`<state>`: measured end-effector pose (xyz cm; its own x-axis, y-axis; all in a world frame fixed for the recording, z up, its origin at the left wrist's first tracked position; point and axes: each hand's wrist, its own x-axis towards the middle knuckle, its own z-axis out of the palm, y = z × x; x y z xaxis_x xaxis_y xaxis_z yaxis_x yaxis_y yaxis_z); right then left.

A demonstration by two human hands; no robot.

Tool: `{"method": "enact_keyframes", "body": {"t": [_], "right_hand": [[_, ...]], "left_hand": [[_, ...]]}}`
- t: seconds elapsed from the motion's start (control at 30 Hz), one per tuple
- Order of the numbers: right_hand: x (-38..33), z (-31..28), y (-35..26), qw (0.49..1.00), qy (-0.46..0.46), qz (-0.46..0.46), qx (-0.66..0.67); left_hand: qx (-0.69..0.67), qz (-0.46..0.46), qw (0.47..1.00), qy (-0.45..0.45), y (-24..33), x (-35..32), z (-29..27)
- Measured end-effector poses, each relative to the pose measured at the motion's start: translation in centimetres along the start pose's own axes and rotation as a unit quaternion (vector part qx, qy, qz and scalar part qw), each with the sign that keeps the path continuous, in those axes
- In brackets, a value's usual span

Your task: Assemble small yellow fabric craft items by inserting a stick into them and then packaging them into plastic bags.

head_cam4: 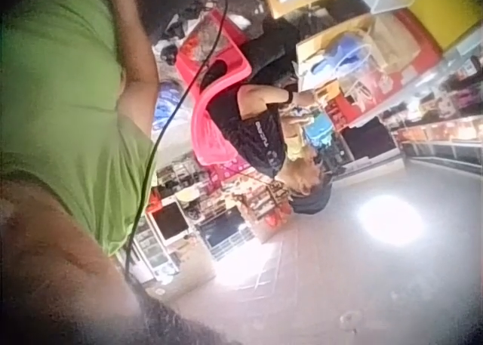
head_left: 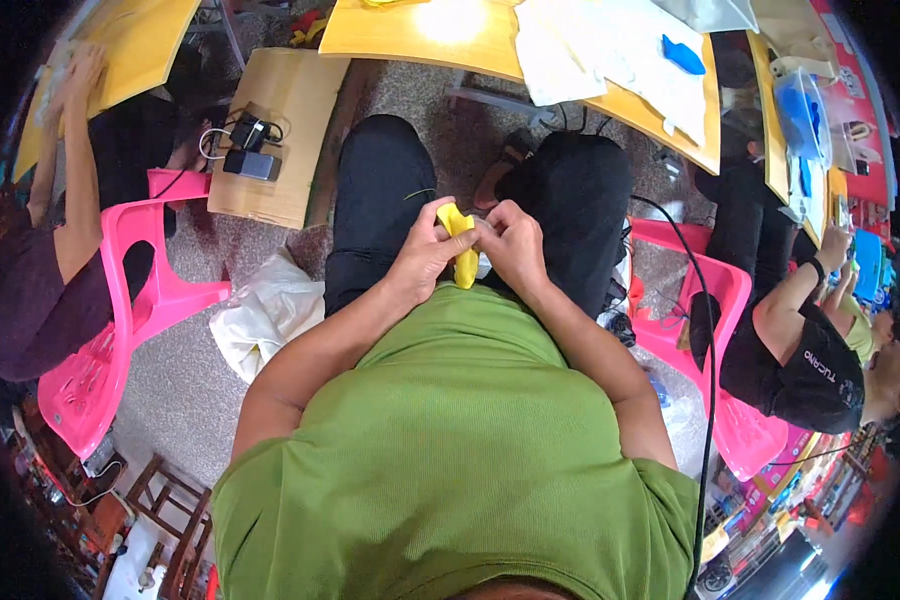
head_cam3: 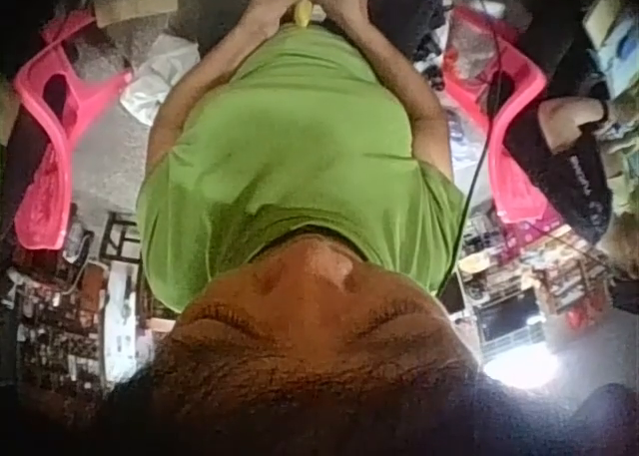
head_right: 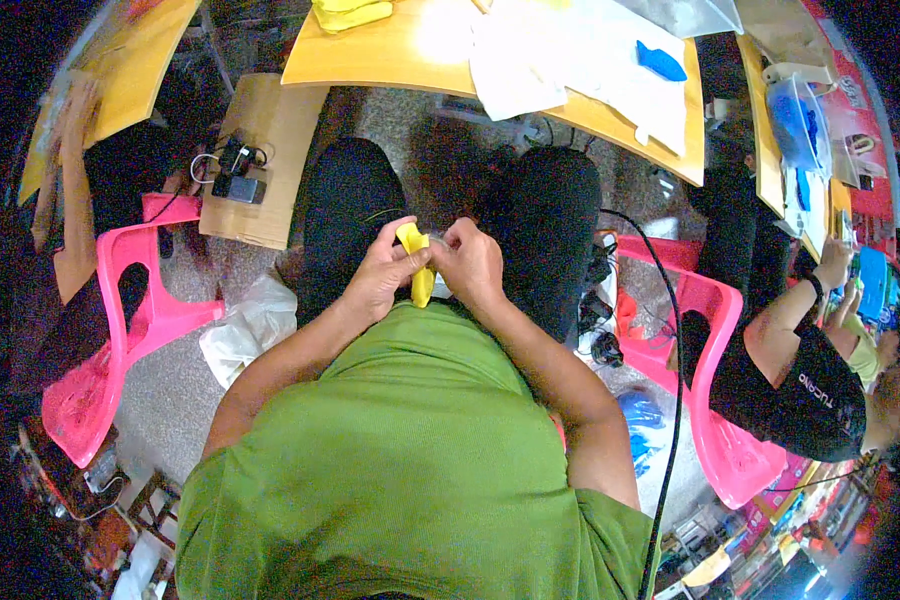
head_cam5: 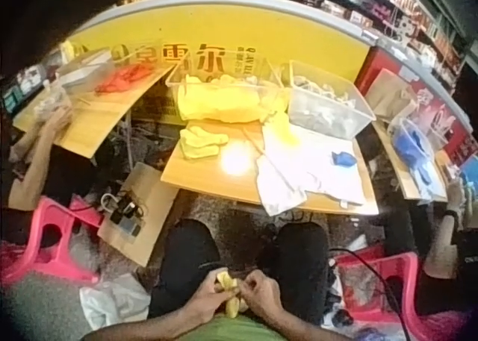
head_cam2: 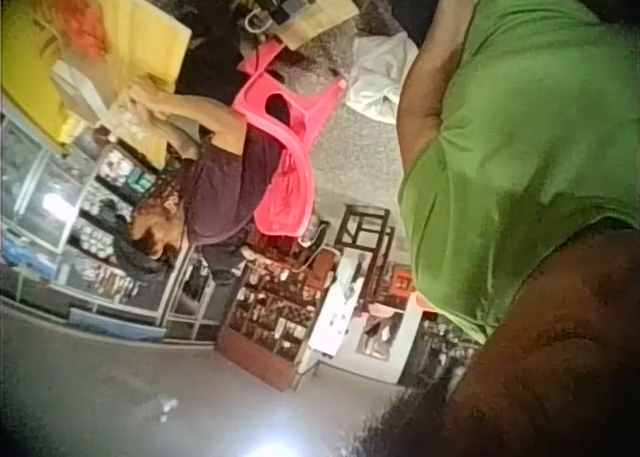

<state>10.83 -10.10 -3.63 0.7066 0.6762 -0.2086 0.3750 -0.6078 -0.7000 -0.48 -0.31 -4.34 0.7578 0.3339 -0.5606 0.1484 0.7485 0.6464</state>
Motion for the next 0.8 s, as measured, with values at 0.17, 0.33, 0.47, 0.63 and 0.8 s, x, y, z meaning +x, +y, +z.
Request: {"method": "enact_keyframes", "body": {"t": [0.17,0.33,0.47,0.63,0.8], "right_hand": [[-0.7,0.3,-0.1,0.970,-0.008,-0.056,0.236],[-1.1,-2.0,0.2,0.952,-0.135,-0.167,0.219],[-0.8,-2.9,-0.3,0.953,-0.196,-0.204,0.105],[-0.5,-0.6,0.2,0.955,-0.128,-0.161,0.215],[-0.4,0.0,0.5,0.953,-0.096,0.008,0.289]], "left_hand": [[-0.117,-0.090,0.988,-0.041,-0.6,0.5,-1.0],[-0.119,-0.044,0.989,-0.072,-0.5,-0.1,-0.9],[-0.061,-0.011,0.993,-0.105,-0.9,0.2,-1.3],[-0.060,0.007,0.993,-0.105,0.0,-0.2,0.0],[-0.005,0.020,0.992,-0.123,-0.1,-0.2,0.0]]}}
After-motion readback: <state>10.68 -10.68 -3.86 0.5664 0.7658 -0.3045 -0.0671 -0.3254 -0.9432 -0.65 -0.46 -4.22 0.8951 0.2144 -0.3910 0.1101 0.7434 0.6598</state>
